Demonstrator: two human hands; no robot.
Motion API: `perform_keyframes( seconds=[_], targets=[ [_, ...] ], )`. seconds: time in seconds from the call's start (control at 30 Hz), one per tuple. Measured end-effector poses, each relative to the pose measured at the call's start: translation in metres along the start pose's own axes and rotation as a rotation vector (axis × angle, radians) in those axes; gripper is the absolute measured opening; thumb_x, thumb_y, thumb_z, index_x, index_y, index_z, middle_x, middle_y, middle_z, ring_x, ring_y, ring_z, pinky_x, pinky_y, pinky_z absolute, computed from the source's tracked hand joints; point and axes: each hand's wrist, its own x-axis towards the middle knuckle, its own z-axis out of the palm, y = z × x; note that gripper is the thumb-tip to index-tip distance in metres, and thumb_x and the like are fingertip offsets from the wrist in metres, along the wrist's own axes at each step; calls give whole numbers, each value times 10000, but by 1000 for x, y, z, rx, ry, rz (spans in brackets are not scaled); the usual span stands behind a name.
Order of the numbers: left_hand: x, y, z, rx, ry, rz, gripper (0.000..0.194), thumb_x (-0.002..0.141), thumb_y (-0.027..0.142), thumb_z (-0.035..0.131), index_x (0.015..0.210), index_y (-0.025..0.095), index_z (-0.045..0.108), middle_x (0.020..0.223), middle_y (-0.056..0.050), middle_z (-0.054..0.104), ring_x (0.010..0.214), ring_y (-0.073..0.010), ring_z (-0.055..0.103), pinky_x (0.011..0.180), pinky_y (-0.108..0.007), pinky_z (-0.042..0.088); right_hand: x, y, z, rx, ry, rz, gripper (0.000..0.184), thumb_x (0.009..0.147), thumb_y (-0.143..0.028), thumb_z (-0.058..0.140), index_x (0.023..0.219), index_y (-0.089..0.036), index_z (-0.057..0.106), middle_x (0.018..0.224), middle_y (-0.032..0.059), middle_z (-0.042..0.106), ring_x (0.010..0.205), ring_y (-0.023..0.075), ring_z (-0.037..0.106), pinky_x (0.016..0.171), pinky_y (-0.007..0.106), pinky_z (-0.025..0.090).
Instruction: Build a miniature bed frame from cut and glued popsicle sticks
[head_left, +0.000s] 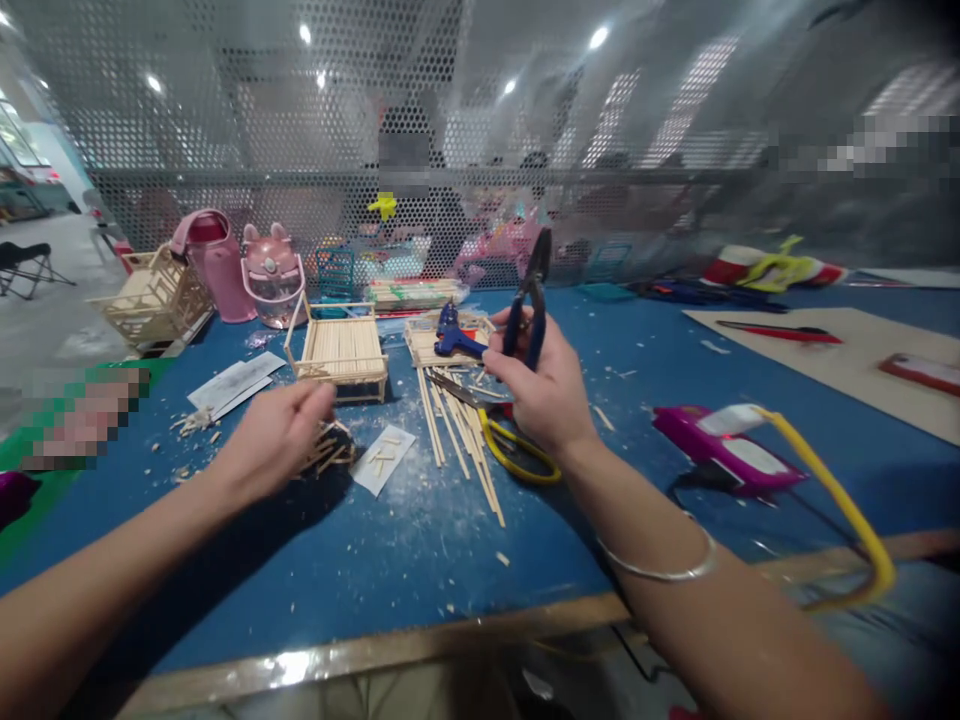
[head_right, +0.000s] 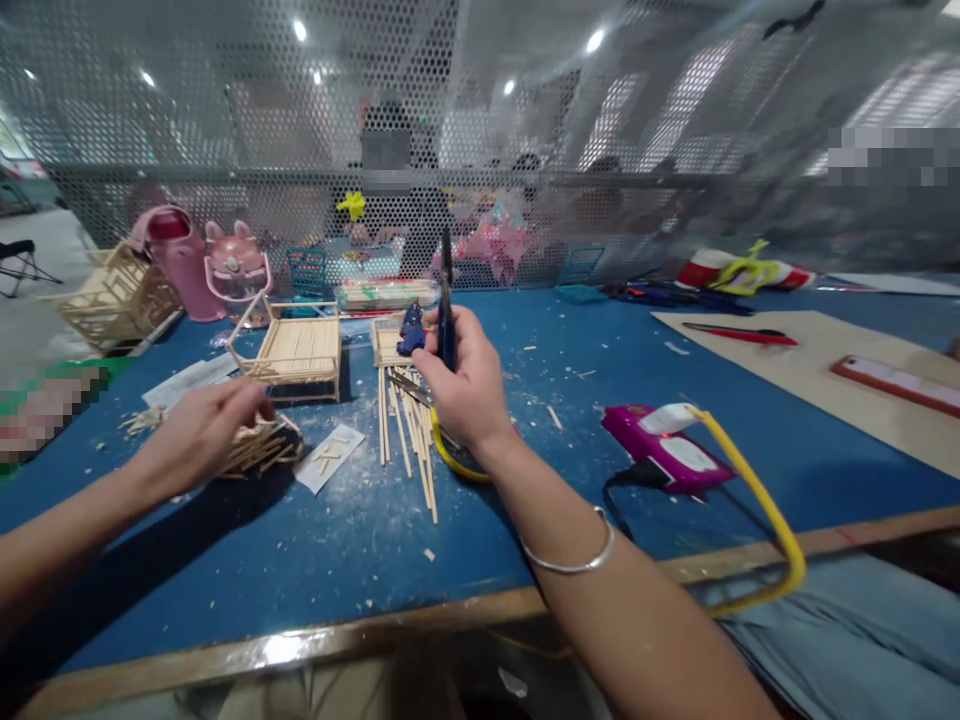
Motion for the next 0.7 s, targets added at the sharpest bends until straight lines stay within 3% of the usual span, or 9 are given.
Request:
perform_keyframes(
  seconds=[0.1, 0.17, 0.27, 0.37, 0.57, 0.7],
  targets=[
    [-13, -22, -22, 47, 91, -93, 413, 863, 418, 249, 604, 195, 482, 553, 5, 483, 576, -156, 468, 548, -261, 342, 0, 1, 2, -6, -13, -7, 260, 670, -219, 564, 913, -214, 472, 672, -37, 456, 594, 123, 454, 604, 306, 380],
    [-22, -38, -31, 101, 45, -195, 397, 821, 476, 320, 662, 193, 549, 559, 0, 525, 579, -174, 488, 537, -262, 346, 0, 0, 4, -17, -40, -3, 258, 669, -220, 561, 910, -215, 468, 665, -38, 450, 591, 123, 450, 599, 302, 375],
    [-36, -58, -39, 88, -57, -245, 395, 750, 517, 441, 861, 198, 647, 755, -41, 668, 728, -225, 570, 632, -273, 401, -2, -3, 7, -59, -89, 12, 259, 672, -231, 565, 914, -216, 473, 677, -32, 450, 610, 128, 451, 600, 296, 372],
    [-47, -69, -42, 99, -86, -275, 389, 764, 485, 427, 932, 206, 640, 792, -49, 680, 737, -236, 581, 649, -285, 412, -4, -4, 9, -99, -117, 25, 257, 677, -241, 571, 916, -219, 479, 689, -26, 451, 625, 134, 457, 607, 296, 373],
    [-47, -52, -27, 69, -183, -172, 280, 798, 270, 324, 738, 200, 589, 691, -26, 644, 673, -201, 567, 637, -284, 411, -5, -2, 11, -113, -148, 46, 276, 658, -227, 588, 917, -229, 493, 702, -23, 469, 630, 133, 465, 627, 299, 389],
    [-34, -39, -9, 94, -299, 50, 269, 820, 276, 391, 903, 206, 637, 909, -51, 686, 823, -207, 602, 726, -291, 423, -7, -2, 13, -110, -176, 68, 266, 655, -225, 592, 905, -224, 498, 712, -16, 496, 640, 140, 483, 642, 313, 411]
  ],
)
